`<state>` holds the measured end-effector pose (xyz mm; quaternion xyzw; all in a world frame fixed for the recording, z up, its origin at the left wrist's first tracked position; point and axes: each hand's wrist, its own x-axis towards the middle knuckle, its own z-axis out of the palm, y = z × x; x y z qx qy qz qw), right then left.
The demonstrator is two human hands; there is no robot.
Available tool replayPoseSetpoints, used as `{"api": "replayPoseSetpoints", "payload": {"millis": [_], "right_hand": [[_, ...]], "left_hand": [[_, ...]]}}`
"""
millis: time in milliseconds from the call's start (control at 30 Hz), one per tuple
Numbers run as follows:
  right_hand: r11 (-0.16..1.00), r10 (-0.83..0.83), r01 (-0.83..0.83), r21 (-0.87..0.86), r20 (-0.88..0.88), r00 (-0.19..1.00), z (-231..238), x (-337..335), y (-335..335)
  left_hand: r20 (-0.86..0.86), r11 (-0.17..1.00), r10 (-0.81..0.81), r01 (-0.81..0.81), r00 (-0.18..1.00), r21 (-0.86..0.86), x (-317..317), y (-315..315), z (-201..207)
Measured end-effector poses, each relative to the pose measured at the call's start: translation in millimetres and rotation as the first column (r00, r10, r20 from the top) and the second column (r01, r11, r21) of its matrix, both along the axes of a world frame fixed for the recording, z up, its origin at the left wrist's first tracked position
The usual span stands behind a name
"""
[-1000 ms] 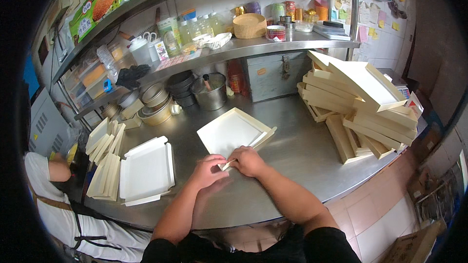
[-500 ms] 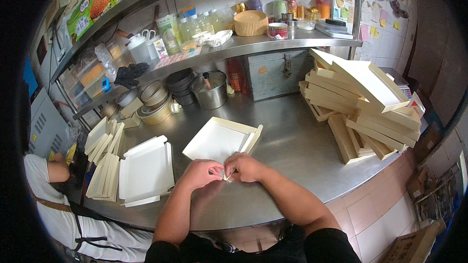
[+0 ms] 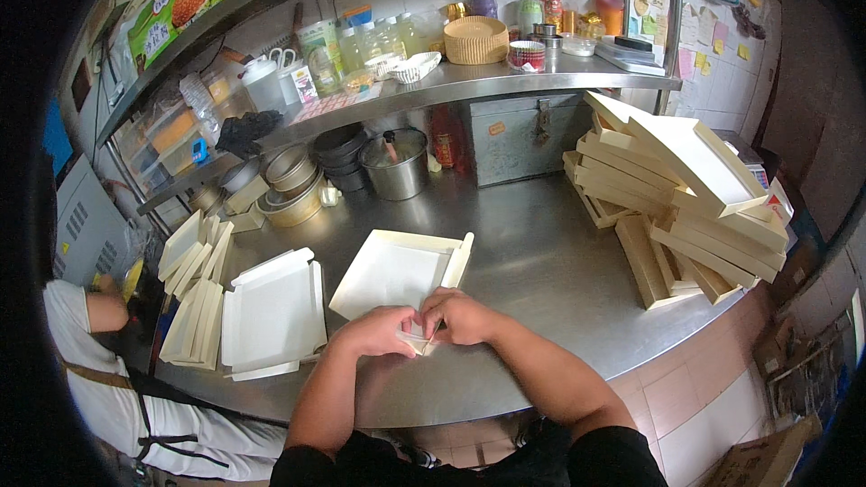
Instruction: The person repeatedly assembles flat white cardboard boxes by folding the flaps and securing them with small fasteners. They work at a stainless steel counter, stacking completed boxes to the left while another person works nearby.
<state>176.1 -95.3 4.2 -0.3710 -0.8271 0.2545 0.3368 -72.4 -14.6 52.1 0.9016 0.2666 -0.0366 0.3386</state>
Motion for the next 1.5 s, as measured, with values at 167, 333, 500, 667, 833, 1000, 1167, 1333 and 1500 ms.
{"api": "replayPoseSetpoints", "payload": {"millis": [167,333,500,667,833,1000,1167,1333,1500], "right_hand": [[1.000,-0.010,0.010,0.015,-0.014,1.000,3,3,-3],[0.999,-0.001,0.003,0.036,-0.056,0.998,9,5,-4],[0.999,0.029,-0.030,-0.042,-0.023,0.999,6,10,-3],[1.000,0.003,-0.003,-0.006,0.097,0.995,8,1,-7],[0.998,-0.048,0.053,-0.032,0.134,0.990,4,2,-4],[0.998,-0.049,0.052,-0.029,0.093,0.994,-1,6,-2],[0.975,-0.141,0.154,-0.159,0.095,0.986,12,3,-7],[0.985,-0.155,0.164,-0.049,0.159,0.975,12,-2,-11],[0.995,-0.091,0.096,-0.030,0.150,0.985,5,0,-7]], "left_hand": [[0.070,0.959,-0.171,0.150,0.983,0.240,-6,3,-4],[0.166,0.997,0.013,-0.025,0.986,0.066,-12,-10,1],[0.310,0.998,0.040,-0.024,0.950,-0.054,-7,-9,-5],[0.380,0.996,-0.081,0.083,0.921,0.012,1,-16,-2],[0.287,0.995,0.030,0.000,0.957,-0.103,8,-20,-5],[0.332,0.966,-0.125,0.037,0.935,0.258,9,-13,-6],[0.305,0.954,-0.170,0.080,0.937,0.287,2,-3,-15],[0.287,0.962,-0.159,0.083,0.945,0.261,1,-2,-18],[0.300,0.960,-0.184,0.105,0.936,0.260,-1,4,-21]]}}
